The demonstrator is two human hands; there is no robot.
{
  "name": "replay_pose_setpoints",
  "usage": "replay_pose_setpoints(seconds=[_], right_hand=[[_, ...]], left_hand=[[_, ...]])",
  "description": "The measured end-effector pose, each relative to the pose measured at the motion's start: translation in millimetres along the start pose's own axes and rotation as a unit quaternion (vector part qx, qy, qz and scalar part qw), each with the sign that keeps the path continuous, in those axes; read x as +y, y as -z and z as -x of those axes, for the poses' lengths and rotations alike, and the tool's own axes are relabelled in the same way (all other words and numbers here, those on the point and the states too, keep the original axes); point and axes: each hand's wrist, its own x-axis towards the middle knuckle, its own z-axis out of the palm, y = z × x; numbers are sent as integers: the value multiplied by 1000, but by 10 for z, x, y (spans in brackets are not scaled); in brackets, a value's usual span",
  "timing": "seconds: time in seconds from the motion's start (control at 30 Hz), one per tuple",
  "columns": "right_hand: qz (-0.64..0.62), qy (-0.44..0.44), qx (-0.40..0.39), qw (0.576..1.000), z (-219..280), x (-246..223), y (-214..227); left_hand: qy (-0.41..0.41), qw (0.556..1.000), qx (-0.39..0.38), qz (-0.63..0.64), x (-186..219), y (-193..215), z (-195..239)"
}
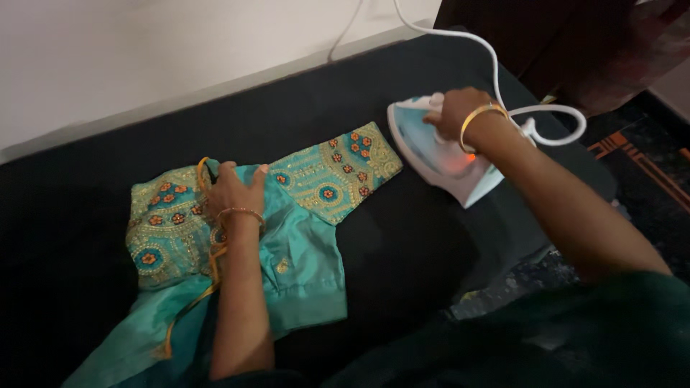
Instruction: The person irons a teal embroidered blouse on an ironing board, moving the iron over the fabric and repositioning the garment to reach different sections.
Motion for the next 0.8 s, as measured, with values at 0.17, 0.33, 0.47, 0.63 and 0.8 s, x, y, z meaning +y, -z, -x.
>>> replay_pose_setpoints(seconds=[0.17,0.33,0.47,0.63,0.8], right_hand=[[132,132,100,977,-1200,85,-271],[16,1,127,992,-2049,-161,-84],[-114,-4,255,960,-1668,-428,144],[-356,-64,384,849,-737,-404,-183],[-485,-35,402,776,-298,-19,-913]], left_hand=[[-7,999,23,26,-10,-81,-10],[11,1000,-2,-14,65,15,-70],[43,998,13,49,-11,39,-134],[32,997,17,68,-35,55,-134],[33,990,-21,135,61,31,-45]])
